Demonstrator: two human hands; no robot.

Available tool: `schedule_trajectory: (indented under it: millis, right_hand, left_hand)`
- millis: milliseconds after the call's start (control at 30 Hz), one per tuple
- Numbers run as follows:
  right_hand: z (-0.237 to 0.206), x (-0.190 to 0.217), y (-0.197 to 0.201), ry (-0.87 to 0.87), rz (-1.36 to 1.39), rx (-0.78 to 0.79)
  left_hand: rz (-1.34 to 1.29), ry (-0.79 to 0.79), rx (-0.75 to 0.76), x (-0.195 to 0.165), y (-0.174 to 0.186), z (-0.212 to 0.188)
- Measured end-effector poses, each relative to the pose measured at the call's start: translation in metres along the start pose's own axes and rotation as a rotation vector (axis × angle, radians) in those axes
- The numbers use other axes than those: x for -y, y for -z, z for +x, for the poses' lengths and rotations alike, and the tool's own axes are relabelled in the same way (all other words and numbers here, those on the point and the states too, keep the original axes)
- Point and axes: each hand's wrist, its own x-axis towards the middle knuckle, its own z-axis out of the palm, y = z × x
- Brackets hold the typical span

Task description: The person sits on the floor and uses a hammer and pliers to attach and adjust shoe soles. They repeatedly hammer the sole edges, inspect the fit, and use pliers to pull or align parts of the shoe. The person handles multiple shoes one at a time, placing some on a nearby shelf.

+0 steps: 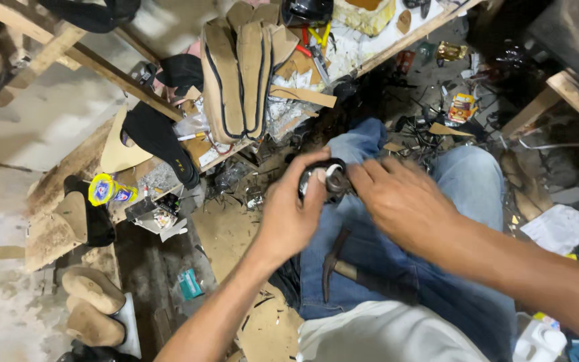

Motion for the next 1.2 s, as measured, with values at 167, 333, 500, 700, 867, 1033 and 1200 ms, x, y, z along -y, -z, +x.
schedule_trajectory:
  millis: [167, 333, 500, 700, 867, 1033, 1200]
  right_hand:
    - [0.000, 0.004, 0.007, -0.547, 0.483, 0.534]
    - [0.002, 0.020, -0.014, -0.375, 0.144, 0.309]
    - [-0.009, 0.012, -0.015, -0.072, 0.184, -0.032]
    - [-0.019, 0.020, -0.031, -0.487, 0.329, 0.375]
    - [-0.026, 0.021, -0.046, -0.130, 0.266, 0.010]
    - [-0.046, 0.026, -0.050, -0.559, 0.774, 0.403]
    - [-0.042, 0.042, -0.080, -0.334, 0.434, 0.074]
  left_hand:
    - [0.099, -0.393, -0.049, 0.011, -0.005, -0.009]
    - [-0.269, 0.227, 0.058, 0.017, 0.003, 0.005]
    - [-0.095, -0.011, -0.005, 0.017, 0.001, -0.010]
    - [-0.098, -0.166, -0.047, 0.025, -0.003, -0.022]
    - [-0.091, -0.078, -0.077, 0.031, -0.004, -0.027]
    - [-0.033, -0.285, -0.125, 0.033, -0.011, -0.047]
    - [-0.160, 0.003, -0.175, 0.045, -0.013, -0.050]
